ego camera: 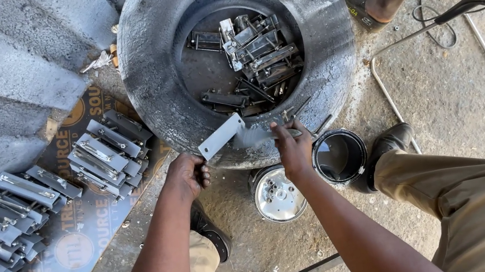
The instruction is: Assembling small metal brackets by applying a liquid with a brush and fitting them into a larger component.
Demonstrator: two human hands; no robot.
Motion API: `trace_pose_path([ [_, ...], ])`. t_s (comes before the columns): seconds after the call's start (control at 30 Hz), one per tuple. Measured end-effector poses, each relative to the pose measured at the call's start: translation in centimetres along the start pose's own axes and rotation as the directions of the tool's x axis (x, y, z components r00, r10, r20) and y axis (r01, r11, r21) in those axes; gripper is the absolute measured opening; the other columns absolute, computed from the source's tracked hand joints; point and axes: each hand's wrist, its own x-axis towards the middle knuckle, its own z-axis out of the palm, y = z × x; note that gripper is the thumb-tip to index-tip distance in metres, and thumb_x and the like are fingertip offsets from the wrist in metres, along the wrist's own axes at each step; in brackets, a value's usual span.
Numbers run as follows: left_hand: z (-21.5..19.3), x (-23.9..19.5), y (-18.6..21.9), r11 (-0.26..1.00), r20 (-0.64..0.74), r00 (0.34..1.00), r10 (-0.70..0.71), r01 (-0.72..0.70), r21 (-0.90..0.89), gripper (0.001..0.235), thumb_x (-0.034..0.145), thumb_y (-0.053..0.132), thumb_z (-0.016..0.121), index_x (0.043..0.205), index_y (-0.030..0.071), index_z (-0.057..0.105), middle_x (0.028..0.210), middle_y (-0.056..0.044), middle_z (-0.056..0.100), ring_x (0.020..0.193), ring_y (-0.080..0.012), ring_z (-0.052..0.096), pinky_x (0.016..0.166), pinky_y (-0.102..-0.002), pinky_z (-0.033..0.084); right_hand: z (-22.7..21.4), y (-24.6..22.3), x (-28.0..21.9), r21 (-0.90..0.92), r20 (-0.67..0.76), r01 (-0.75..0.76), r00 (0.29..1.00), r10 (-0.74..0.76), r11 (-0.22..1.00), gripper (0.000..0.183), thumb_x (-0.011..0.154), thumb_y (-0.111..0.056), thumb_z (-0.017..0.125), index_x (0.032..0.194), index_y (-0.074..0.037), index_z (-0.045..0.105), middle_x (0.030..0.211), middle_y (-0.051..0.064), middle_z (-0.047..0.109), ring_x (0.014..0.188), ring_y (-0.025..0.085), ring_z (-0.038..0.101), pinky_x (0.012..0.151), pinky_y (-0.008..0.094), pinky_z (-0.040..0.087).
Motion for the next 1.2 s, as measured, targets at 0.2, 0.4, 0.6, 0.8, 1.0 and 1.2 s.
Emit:
trace_pose_path([
  [0.2, 0.0, -0.4, 0.1, 1.0, -0.003, 1.0, 0.018, -0.018, -0.019, 0.016, 0.083, 0.011, 0.056, 0.082, -0.002, 0.064, 0.059, -0.009, 0.052, 0.045, -0.0233, 0.054, 0.04, -0.035, 0.046, 0.1, -2.8, -0.7, -0.155, 0.013, 0.267, 0.963, -0.269, 0.951, 0.02, 0.102, -0.022, 0.074, 0.095, -0.009, 0.061, 0.073, 0.011, 0.062, 0.073, 0.015, 0.059, 0.069, 0.037, 0.044],
  [0.4, -0.2, 2.4, -0.9, 1.0, -0.013, 0.999, 0.03, -0.03, -0.006, 0.015, 0.084, 0.012, 0.059, 0.082, -0.002, 0.064, 0.06, -0.01, 0.054, 0.046, -0.025, 0.057, 0.04, -0.036, 0.048, 2.3, -6.4, -3.1, -0.084, 0.473, 0.51, 0.777, -0.416, 0.856, 0.019, 0.086, -0.01, 0.087, 0.085, -0.005, 0.069, 0.071, 0.016, 0.068, 0.065, 0.024, 0.065, 0.066, 0.038, 0.05],
  [0.6, 0.8, 0.7, -0.2, 0.997, -0.07, 0.995, 0.076, -0.074, 0.038, 0.014, 0.081, 0.009, 0.064, 0.084, -0.004, 0.066, 0.059, -0.012, 0.056, 0.044, -0.0264, 0.058, 0.039, -0.037, 0.05, 3.0, -8.1, -2.7, -0.016, 0.424, 0.111, 0.901, -0.093, 0.994, 0.021, 0.099, -0.022, 0.075, 0.093, -0.007, 0.062, 0.067, 0.005, 0.06, 0.056, 0.01, 0.047, 0.052, 0.025, 0.039],
  [0.8, 0.8, -0.3, 0.2, 0.994, -0.106, 0.989, 0.101, -0.096, 0.055, 0.012, 0.08, 0.008, 0.066, 0.081, -0.004, 0.067, 0.057, -0.015, 0.057, 0.044, -0.0285, 0.057, 0.038, -0.039, 0.05, 2.8, -8.6, -1.0, 0.025, 0.114, 0.085, 0.99, -0.088, 0.996, 0.026, 0.105, -0.027, 0.069, 0.097, -0.004, 0.059, 0.067, -0.001, 0.051, 0.06, 0.004, 0.039, 0.056, 0.026, 0.031],
  [1.0, 0.8, 2.9, -0.9, 0.99, -0.115, 0.985, 0.132, -0.126, 0.06, 0.013, 0.08, 0.009, 0.069, 0.083, -0.003, 0.069, 0.057, -0.012, 0.056, 0.044, -0.0254, 0.058, 0.039, -0.037, 0.052, 3.7, -6.5, 0.5, -0.014, 0.333, -0.223, 0.918, 0.215, 0.975, 0.035, 0.1, -0.033, 0.074, 0.102, -0.001, 0.061, 0.074, 0.003, 0.05, 0.064, 0.011, 0.046, 0.057, 0.027, 0.037],
  [1.2, 0.2, 4.1, -1.5, 0.986, -0.137, 0.978, 0.156, -0.146, 0.082, 0.012, 0.079, 0.009, 0.071, 0.081, -0.003, 0.071, 0.056, -0.014, 0.059, 0.044, -0.027, 0.061, 0.039, -0.04, 0.055, 2.0, -5.9, 4.4, -0.488, -0.193, -0.064, 0.98, -0.036, 0.87, 0.032, 0.095, -0.047, 0.075, 0.093, -0.016, 0.067, 0.077, 0.004, 0.062, 0.077, 0.025, 0.066, 0.075, 0.043, 0.047],
])
